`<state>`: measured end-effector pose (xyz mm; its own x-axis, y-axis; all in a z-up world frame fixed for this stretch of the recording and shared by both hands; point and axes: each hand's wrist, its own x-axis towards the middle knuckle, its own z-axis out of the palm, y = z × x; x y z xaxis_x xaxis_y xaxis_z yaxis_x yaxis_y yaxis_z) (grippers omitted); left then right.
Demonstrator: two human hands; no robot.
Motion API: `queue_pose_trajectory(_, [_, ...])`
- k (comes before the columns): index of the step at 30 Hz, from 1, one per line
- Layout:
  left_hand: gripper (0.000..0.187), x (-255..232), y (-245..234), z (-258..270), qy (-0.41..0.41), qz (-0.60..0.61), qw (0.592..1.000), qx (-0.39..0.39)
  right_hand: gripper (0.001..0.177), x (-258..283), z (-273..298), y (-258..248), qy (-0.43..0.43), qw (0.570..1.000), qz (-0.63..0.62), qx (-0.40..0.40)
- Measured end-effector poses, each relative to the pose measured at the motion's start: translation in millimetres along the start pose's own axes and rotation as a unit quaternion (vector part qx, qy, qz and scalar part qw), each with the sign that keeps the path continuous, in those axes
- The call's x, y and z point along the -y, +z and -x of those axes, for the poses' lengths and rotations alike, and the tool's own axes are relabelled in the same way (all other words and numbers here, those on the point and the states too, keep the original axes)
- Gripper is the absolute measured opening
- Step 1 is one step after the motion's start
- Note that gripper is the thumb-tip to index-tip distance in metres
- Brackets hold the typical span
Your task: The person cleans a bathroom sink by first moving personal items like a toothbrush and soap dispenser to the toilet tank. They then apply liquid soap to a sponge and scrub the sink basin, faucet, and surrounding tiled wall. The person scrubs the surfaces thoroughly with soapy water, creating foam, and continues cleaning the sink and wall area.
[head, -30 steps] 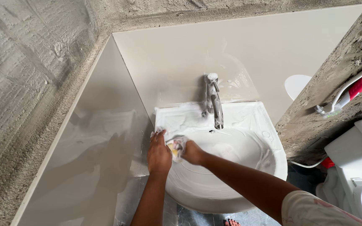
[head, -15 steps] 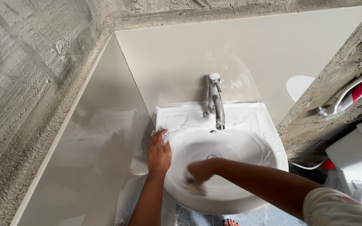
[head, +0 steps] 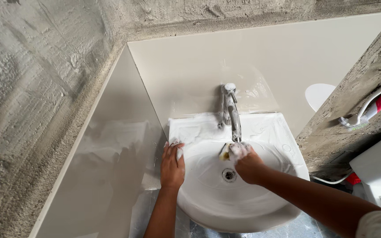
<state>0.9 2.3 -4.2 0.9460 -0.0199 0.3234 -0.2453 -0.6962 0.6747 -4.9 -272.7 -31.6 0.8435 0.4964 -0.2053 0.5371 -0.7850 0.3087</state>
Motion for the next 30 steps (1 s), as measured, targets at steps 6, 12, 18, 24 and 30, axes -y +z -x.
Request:
queue_pose_trajectory(6, [0.040, -2, 1, -3, 0.004, -0.063, 0.997, 0.036, 0.061, 47, -27, -31, -0.115, 0.967, -0.158, -0.162])
queue_pose_trajectory(12, [0.040, -4, 2, -4, -0.010, -0.082, 0.995, 0.056, 0.067, 11, -21, -58, -0.035, 0.989, 0.057, 0.131])
queue_pose_trajectory(18, [0.040, 0, 4, -3, 0.033, -0.106, 0.993, 0.033, 0.041, -53, 83, -24, 0.006, 0.987, 0.105, 0.125])
queue_pose_trajectory(24, [0.041, 3, 6, -2, 0.017, -0.092, 0.995, 0.040, 0.040, 50, 43, 37, -0.086, 0.914, -0.279, 0.282])
queue_pose_trajectory(30, [0.046, 1, 6, -4, 0.014, -0.080, 0.996, 0.046, 0.028, 96, -70, 28, -0.137, 0.840, -0.525, 0.000])
